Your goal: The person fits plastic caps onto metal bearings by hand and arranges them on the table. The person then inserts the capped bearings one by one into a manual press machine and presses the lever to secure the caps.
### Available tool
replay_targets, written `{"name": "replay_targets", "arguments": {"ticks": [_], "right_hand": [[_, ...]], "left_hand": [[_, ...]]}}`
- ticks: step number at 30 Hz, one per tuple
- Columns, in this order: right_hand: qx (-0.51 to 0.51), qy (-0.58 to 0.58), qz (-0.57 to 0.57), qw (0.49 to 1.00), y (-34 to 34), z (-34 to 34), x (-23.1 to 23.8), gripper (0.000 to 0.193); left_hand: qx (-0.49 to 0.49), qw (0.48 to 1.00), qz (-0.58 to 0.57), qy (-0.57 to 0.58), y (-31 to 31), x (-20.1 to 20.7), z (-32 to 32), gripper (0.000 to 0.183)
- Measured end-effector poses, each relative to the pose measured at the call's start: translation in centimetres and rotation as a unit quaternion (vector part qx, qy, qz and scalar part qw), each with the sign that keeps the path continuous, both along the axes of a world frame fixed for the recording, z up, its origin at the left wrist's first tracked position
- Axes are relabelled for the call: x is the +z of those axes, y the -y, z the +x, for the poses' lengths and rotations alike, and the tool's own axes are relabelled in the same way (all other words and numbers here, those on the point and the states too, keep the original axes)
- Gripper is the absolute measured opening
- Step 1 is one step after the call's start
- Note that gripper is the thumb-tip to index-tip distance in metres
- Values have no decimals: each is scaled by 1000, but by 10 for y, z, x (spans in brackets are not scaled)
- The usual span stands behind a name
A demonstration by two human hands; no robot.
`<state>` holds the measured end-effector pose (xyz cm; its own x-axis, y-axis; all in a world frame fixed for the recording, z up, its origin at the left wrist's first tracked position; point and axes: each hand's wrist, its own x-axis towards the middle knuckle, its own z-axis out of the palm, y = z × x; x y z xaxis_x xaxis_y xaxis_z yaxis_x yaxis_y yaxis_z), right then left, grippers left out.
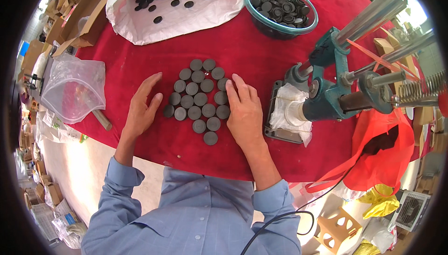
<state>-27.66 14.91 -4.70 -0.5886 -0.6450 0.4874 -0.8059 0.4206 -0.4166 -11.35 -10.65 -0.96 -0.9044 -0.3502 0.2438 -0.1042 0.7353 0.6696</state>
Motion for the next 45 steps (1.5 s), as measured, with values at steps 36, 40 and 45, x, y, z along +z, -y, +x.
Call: {"name": "replay_targets", "arguments": {"ticks": [36,40,45], "right_hand": [[58,-29,-42,997,-3,8,8,44],[39,-82,3,996,3,16,12,42],[36,-103,-1,994,14,18,7,21]], "left_hand": [[23,1000,-13,-15,-43,-17,44,52],[30,999,-14,-24,-44,-16,46,50],[30,999,-25,-28,-43,-12,40,49]]}}
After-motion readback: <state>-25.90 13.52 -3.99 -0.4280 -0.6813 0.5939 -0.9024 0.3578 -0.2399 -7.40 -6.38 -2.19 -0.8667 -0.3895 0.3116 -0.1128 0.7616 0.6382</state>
